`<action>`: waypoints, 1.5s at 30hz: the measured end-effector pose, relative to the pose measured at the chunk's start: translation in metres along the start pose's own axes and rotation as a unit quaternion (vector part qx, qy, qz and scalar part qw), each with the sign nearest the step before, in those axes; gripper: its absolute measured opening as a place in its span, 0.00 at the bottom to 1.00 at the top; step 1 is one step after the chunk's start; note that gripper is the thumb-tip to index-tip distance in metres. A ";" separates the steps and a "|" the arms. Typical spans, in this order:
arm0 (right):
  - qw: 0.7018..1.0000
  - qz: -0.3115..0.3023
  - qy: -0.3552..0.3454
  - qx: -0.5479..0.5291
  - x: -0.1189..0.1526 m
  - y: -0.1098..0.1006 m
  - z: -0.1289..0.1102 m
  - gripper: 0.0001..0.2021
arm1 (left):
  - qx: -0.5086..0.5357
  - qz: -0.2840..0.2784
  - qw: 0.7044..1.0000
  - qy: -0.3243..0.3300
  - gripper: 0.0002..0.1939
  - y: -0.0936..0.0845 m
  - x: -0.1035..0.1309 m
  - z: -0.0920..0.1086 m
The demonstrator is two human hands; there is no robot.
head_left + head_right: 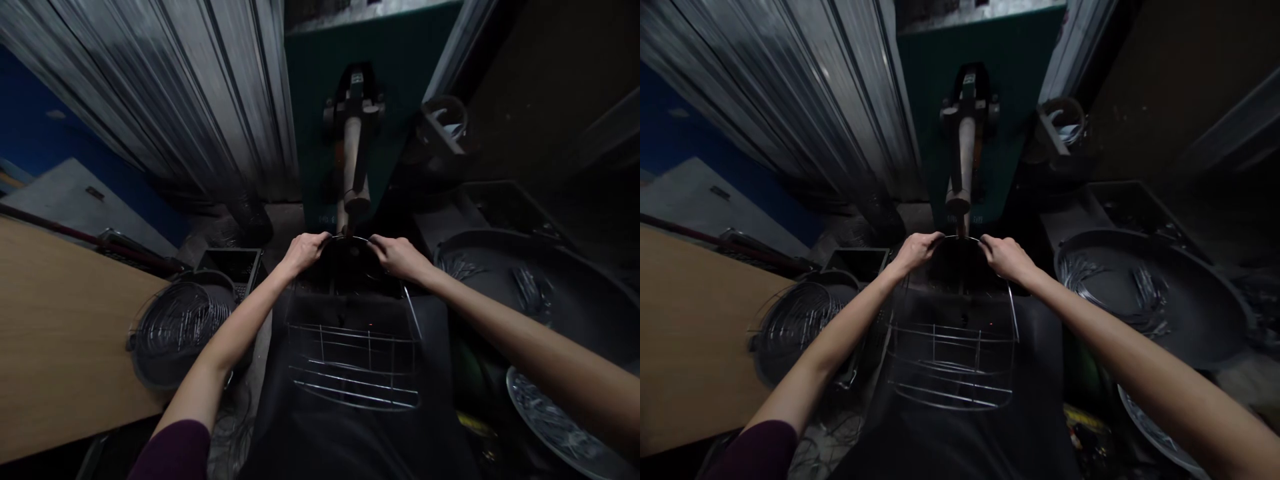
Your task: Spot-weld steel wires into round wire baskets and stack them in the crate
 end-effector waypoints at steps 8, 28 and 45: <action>1.000 -0.003 -0.022 -0.018 -0.004 -0.004 -0.004 0.18 | 0.021 0.001 1.000 -0.006 0.17 0.001 -0.001 -0.004; 0.999 -0.007 -0.020 -0.039 0.003 -0.004 0.013 0.18 | 0.124 0.009 0.990 -0.072 0.13 -0.009 0.010 0.004; 0.946 -0.168 -0.014 -0.277 0.026 -0.011 0.030 0.22 | 0.110 -0.003 0.991 -0.081 0.12 -0.006 0.014 -0.006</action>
Point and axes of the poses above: each hand's wrist, its own x-axis away from the middle knuckle, its own y-axis out of the palm, z = x × y, the point moved 2 cm from there along -x, towards the middle knuckle, and after that the axes turned 1 degree about -y, right-handed, at the moved point
